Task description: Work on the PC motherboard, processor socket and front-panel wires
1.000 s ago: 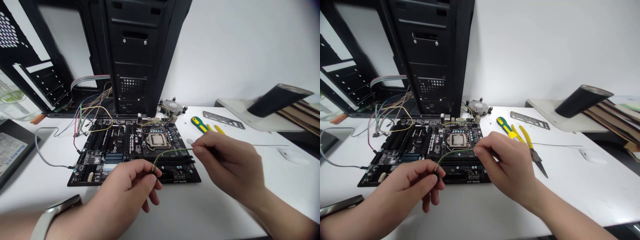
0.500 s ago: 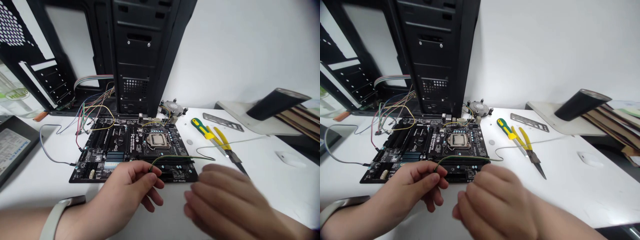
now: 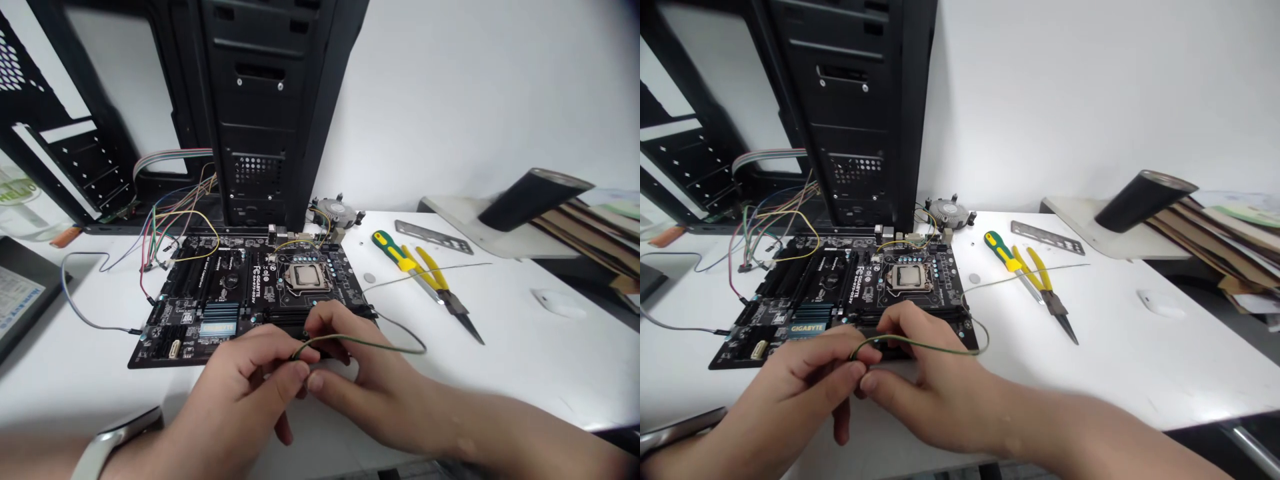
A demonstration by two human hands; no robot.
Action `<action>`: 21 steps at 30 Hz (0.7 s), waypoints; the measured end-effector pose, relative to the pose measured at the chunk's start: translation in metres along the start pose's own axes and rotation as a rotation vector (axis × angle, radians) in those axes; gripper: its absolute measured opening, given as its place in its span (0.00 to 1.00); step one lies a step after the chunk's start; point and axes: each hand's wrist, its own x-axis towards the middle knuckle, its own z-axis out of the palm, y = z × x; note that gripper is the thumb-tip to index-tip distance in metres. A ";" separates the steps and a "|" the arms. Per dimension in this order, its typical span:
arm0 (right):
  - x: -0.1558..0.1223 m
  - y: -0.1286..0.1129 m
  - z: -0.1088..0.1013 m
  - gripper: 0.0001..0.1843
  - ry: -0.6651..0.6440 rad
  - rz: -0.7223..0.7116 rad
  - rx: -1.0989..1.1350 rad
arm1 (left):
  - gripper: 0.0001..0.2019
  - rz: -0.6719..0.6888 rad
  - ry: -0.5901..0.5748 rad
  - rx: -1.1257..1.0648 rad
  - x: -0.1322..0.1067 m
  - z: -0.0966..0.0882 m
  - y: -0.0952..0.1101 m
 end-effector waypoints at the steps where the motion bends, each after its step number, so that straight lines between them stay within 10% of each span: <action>1: 0.000 0.000 0.001 0.13 -0.002 0.008 0.029 | 0.10 -0.028 -0.006 0.000 0.000 0.000 -0.001; 21: 0.008 0.005 -0.007 0.05 -0.071 -0.021 0.188 | 0.06 -0.268 -0.129 -0.031 -0.001 0.001 -0.006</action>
